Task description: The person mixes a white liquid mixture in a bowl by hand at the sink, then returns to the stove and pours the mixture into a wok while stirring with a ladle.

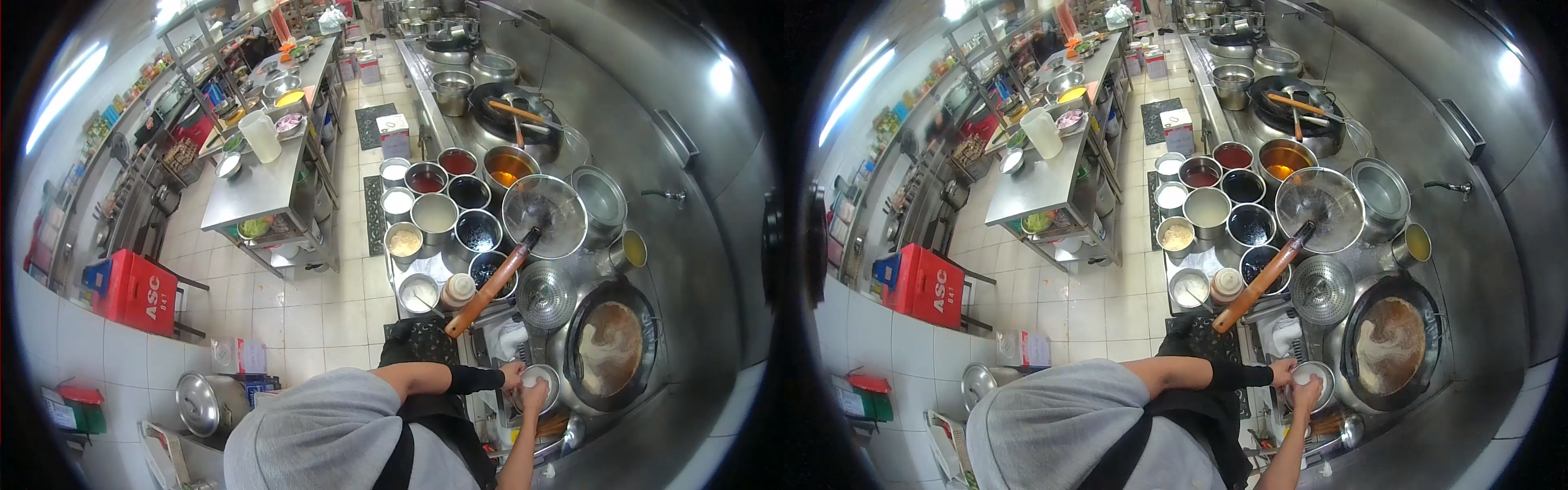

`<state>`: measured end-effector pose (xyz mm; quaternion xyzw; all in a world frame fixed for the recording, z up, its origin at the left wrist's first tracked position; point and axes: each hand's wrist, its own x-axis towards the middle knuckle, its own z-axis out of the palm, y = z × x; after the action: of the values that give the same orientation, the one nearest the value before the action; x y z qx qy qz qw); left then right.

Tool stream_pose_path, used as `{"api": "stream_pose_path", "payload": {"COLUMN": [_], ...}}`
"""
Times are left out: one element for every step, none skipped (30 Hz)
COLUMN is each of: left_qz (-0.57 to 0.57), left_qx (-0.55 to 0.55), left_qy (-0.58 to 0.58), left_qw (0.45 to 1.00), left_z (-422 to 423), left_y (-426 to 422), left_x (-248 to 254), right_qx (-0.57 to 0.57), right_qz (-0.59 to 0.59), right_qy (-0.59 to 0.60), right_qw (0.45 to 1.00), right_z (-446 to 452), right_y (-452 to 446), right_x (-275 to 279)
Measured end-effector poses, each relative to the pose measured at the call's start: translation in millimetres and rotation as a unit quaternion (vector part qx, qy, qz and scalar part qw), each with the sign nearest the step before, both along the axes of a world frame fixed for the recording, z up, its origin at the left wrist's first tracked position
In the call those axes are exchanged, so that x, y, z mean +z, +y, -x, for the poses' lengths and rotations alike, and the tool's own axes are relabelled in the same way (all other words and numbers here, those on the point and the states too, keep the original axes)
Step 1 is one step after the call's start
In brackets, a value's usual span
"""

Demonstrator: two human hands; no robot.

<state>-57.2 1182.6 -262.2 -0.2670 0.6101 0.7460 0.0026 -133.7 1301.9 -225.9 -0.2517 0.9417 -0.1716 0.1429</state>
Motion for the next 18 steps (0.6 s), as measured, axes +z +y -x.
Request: {"api": "stream_pose_path", "payload": {"left_qz": [0.009, 0.018, 0.028, 0.043, 0.057, 0.071, 0.063, 0.054, 0.044, 0.057, 0.072, 0.088, 0.089, 0.078, 0.067, 0.055, 0.154, 0.166], "left_qx": [0.012, 0.023, 0.035, 0.030, 0.024, 0.016, 0.016, 0.015, 0.014, 0.009, 0.005, 0.001, 0.005, 0.009, 0.014, 0.020, 0.002, 0.008], "left_qy": [0.007, 0.015, 0.023, 0.007, -0.010, -0.026, -0.028, -0.029, -0.028, -0.027, -0.025, -0.024, -0.023, -0.024, -0.024, -0.023, -0.016, -0.007], "left_qw": [1.000, 0.999, 0.999, 0.999, 0.998, 0.997, 0.997, 0.998, 0.999, 0.998, 0.997, 0.996, 0.996, 0.997, 0.997, 0.998, 0.988, 0.986], "left_z": [0, 1, 0, -1, -2, -2, -3, -3, -1, 1, 3, 2, 1, -2, -2, 4, 10, 14], "left_y": [3, 6, 7, 6, 5, 4, 2, 1, 3, 5, 4, 2, 2, 1, 1, 6, 7, 6], "left_x": [-5, -9, -6, -4, -2, -2, -2, -2, -5, -7, -9, -5, -1, 4, 4, -9, -25, -28], "right_qx": [-0.001, -0.001, -0.001, -0.001, 0.011, 0.023, 0.033, 0.046, 0.059, 0.072, 0.085, 0.096, 0.107, 0.119, 0.119, 0.120, 0.122, 0.108], "right_qz": [0.003, 0.004, 0.006, 0.006, 0.004, 0.002, 0.000, -0.014, -0.029, -0.044, -0.057, -0.051, -0.046, -0.038, -0.033, -0.028, -0.021, -0.013], "right_qy": [0.011, 0.007, 0.004, 0.000, 0.005, 0.010, 0.015, 0.017, 0.020, 0.022, 0.025, 0.037, 0.049, 0.062, 0.050, 0.040, 0.030, 0.045], "right_qw": [1.000, 1.000, 1.000, 1.000, 1.000, 1.000, 0.999, 0.999, 0.998, 0.996, 0.994, 0.993, 0.992, 0.990, 0.991, 0.992, 0.992, 0.993], "right_z": [0, 1, -1, -2, -3, -3, -4, -5, -7, -9, -10, -9, -8, -7, -4, 0, 9, 10], "right_y": [2, 4, 5, 4, 4, 4, 4, 5, 4, 3, 0, 0, 0, -2, 3, 12, 17, 14], "right_x": [-3, -6, -4, -2, -1, 0, 1, 1, 6, 9, 14, 16, 18, 20, 14, 4, -5, 7]}}
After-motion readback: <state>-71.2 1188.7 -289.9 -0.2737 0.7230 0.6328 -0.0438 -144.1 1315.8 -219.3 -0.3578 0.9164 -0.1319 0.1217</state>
